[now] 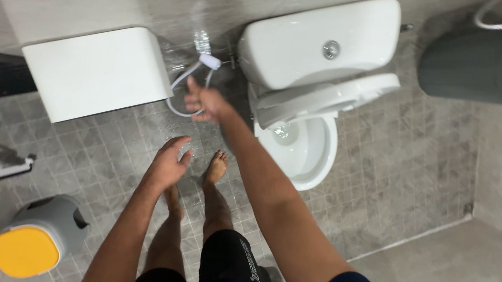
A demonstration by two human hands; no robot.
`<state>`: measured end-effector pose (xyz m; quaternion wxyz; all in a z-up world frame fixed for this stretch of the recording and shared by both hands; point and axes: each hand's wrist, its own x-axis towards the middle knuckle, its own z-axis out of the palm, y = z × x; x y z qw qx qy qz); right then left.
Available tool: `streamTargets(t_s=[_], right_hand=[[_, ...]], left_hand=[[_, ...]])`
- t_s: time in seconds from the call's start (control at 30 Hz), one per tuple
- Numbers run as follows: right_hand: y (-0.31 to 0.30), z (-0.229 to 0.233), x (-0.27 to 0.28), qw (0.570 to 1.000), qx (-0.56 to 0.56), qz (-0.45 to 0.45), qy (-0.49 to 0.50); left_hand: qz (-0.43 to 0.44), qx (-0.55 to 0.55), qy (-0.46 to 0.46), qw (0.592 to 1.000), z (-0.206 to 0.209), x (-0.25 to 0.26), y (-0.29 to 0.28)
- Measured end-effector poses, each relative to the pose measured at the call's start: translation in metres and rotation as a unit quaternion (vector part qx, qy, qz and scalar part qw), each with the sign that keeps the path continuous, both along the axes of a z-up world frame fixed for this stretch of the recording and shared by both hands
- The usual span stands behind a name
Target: The person uses a handheld bidet sprayer to rinse the toilet bowl, seat, and surrounding floor area. After cleaning, the person washes their hands at the sink and dries them with a towel.
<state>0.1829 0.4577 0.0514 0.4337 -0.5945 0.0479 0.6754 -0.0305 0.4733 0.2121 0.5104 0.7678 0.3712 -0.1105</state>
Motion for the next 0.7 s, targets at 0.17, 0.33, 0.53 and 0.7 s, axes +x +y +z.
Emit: streamTargets(t_s=[0.17, 0.33, 0.53, 0.7], right_hand=[[-0.15, 0.004, -0.08, 0.864, 0.128, 0.283, -0.396], [-0.314, 0.089, -0.161, 0.987, -0.138, -0.072, -0.037], [-0.427, 0.201, -0.238, 0.927, -0.078, -0.362, -0.051], [-0.486, 0.254, -0.302, 0.85, -0.064, -0.516, -0.082]], left_hand=[[-0.012, -0.029, -0.004, 1.0, 0.011, -0.018, -0.025], [-0.141, -0.003, -0.147, 0.979, 0.031, -0.026, -0.066], [-0.305, -0.073, -0.144, 0.939, 0.054, -0.028, -0.138], [-0.445, -0.111, -0.124, 0.88, 0.074, -0.018, -0.219]])
